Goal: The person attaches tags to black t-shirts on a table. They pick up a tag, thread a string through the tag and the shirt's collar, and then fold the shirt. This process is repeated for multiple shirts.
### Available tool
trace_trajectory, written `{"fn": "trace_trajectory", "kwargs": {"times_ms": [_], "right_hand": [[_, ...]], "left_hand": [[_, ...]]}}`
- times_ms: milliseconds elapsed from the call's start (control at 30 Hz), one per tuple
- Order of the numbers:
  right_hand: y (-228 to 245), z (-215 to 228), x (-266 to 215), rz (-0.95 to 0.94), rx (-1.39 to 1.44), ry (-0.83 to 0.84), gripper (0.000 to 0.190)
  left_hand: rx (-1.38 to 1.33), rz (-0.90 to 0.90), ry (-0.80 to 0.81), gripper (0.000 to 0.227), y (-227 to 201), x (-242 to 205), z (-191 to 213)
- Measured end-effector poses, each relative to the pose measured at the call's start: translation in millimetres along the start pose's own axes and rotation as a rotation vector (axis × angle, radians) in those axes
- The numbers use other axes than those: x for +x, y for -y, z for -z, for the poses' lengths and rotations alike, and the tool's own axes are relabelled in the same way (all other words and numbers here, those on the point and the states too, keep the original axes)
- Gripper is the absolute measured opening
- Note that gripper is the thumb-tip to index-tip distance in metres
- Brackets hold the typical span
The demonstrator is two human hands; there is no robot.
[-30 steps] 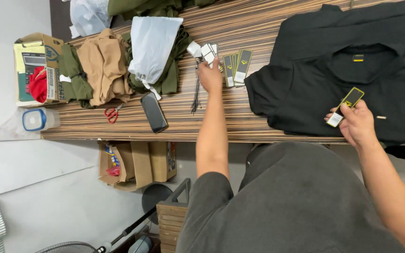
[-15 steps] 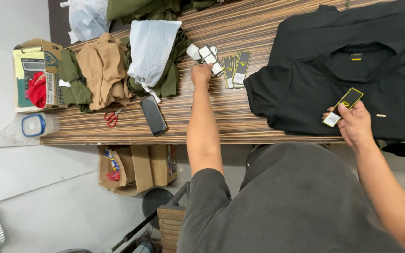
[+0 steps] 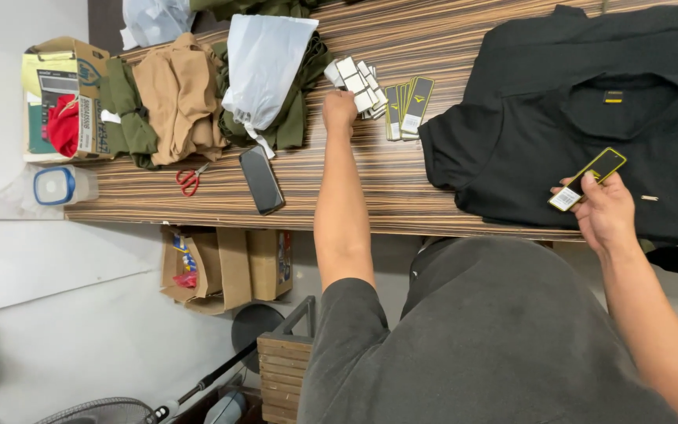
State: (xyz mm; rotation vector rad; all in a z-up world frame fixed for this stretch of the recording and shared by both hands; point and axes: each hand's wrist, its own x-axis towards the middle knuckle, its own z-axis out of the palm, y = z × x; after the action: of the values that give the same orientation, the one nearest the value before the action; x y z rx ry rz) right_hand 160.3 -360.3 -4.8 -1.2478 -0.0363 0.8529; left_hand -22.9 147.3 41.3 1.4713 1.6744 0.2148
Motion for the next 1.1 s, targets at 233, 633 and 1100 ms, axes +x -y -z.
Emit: {"fn": "trace_trajectory", "kwargs": {"times_ms": [233,633,1100], "right_hand": [[5.1,-18.6,-5.7,-0.013,-0.094,0.033,0.017],[-1.5,-22.6,-6.0,-0.025,-0.116,-0.011,0.014],[-3.6,-22.0,-6.5,-0.035,-0.114,-0.002,0.015]], "left_hand": [[0.174,0.014,0.054,0.035,16.5,41.3,-26.5],[0.107,-0.008,0.037,0.038,-3.0,12.2,-11.8],[-0.308,0.126,0.078,0.047,-11.7,-5.2,-4.1]]}}
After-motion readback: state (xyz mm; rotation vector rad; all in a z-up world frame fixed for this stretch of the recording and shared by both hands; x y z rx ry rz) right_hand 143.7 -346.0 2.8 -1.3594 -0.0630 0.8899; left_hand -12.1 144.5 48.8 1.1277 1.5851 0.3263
